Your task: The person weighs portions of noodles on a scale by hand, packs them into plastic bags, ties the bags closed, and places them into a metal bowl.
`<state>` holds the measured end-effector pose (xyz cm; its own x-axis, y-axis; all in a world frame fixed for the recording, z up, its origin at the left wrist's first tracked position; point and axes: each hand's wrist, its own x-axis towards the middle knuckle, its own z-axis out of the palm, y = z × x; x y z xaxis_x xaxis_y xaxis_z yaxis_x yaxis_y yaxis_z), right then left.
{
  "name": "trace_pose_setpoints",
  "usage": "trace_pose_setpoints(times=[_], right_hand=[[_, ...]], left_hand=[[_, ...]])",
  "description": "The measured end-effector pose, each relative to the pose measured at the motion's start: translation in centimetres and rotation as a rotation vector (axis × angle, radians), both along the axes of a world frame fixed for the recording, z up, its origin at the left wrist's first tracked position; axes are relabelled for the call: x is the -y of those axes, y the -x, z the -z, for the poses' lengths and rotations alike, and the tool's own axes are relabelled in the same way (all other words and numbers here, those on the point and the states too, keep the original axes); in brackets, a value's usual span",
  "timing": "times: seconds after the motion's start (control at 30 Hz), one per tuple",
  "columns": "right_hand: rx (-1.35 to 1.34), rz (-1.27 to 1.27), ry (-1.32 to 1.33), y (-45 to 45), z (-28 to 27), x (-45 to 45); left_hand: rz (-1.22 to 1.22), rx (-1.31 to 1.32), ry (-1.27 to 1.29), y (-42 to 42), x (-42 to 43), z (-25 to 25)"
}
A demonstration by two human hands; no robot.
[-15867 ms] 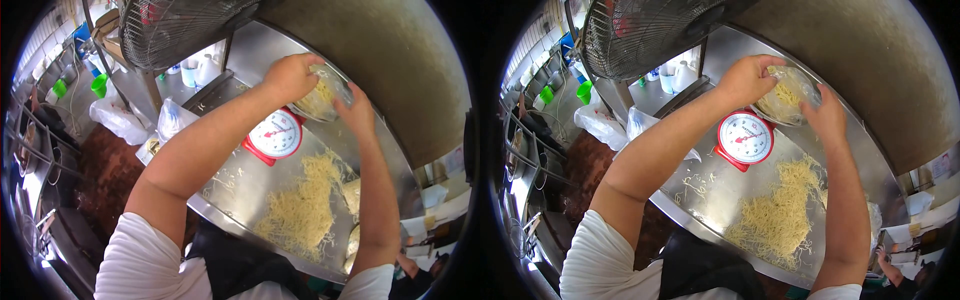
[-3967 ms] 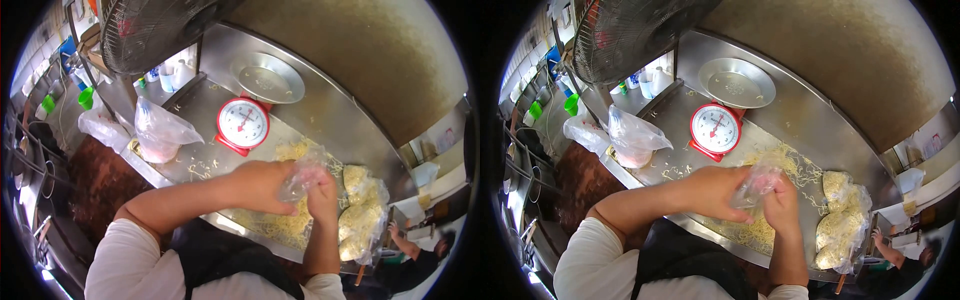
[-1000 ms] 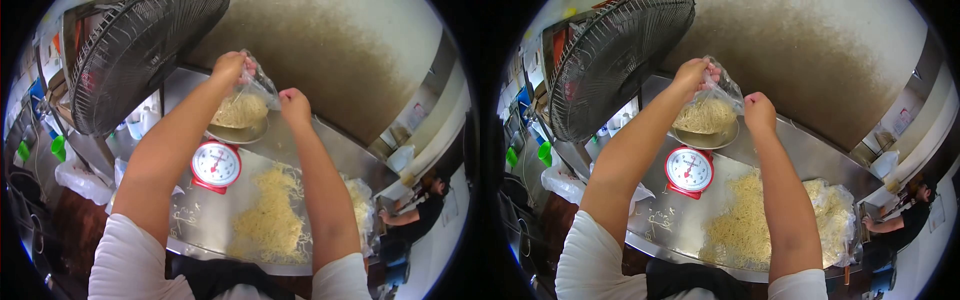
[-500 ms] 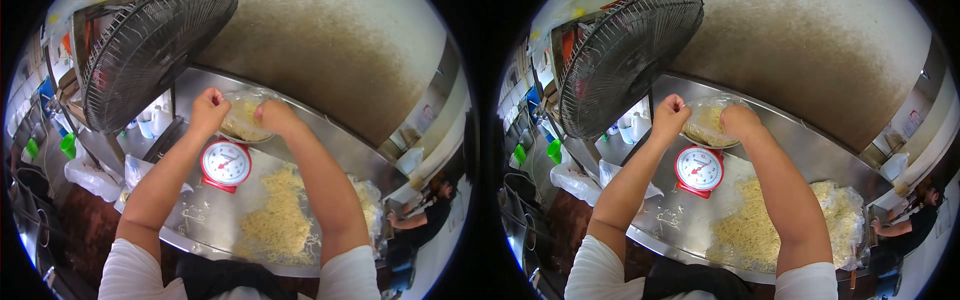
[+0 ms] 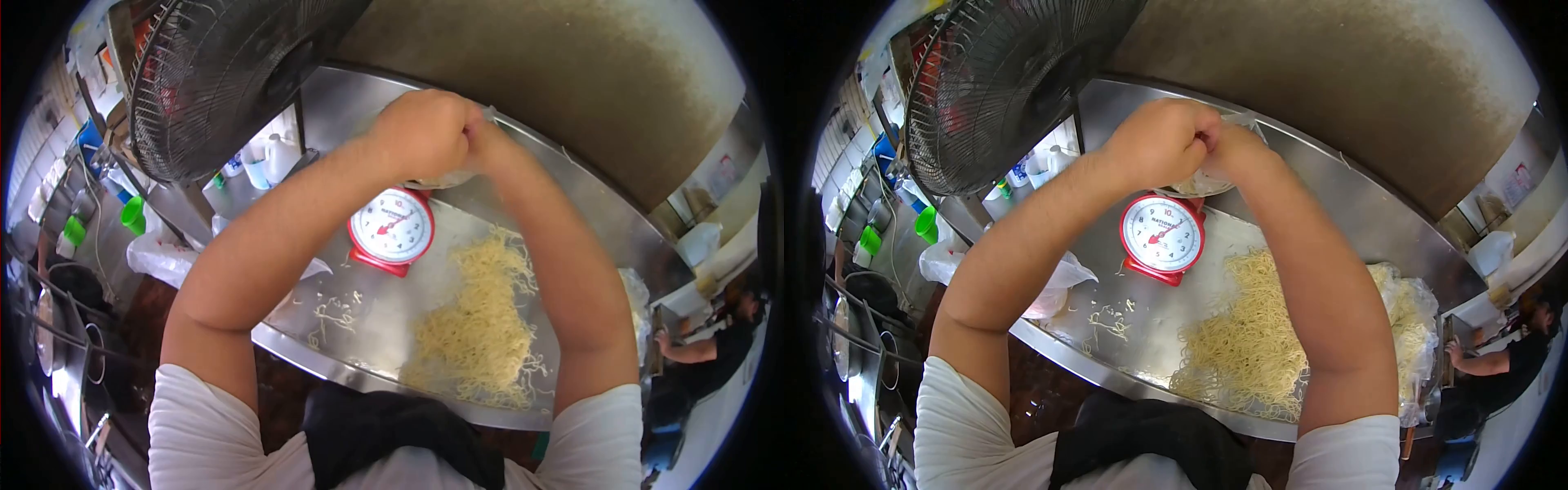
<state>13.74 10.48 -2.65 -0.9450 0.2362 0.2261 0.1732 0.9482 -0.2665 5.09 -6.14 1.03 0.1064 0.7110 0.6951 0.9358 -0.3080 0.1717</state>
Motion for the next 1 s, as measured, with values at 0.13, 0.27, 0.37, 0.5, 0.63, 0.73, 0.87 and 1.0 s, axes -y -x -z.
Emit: trace_pose_setpoints(times=[0.13,0.27,0.37,0.5,0.63,0.73,0.87,1.0], right_hand=[[0.175,0.243,-0.138,-0.9,-1.0,3.1],[0.031,0.331,-0.126,-0.4,0.1,2.7],[0.060,0.269,-0.291,-0.9,-2.8,4.0],[-0.132,0.218,-0.423,-1.6,-4.6,3.1],[-0.284,0.338,-0.264,-1.6,-5.6,2.5],[-0.360,0.382,-0.139,-1.3,-5.6,2.0],[-0.564,0.343,0.079,-0.8,-6.7,2.3],[-0.700,0.258,0.166,-0.6,-7.9,1.8]], left_hand=[[-0.085,-0.060,0.096,1.4,-0.2,1.0],[-0.222,-0.014,0.168,0.8,0.2,1.2],[-0.363,-0.018,0.243,0.7,0.0,1.2],[-0.510,-0.229,0.588,3.5,-0.8,1.6],[-0.479,-0.112,0.566,4.0,-0.6,0.2],[-0.161,0.483,0.156,4.3,-3.6,0.7],[0.080,0.884,0.010,2.6,-6.1,0.7],[-0.135,0.661,0.328,3.1,-5.8,0.2]])
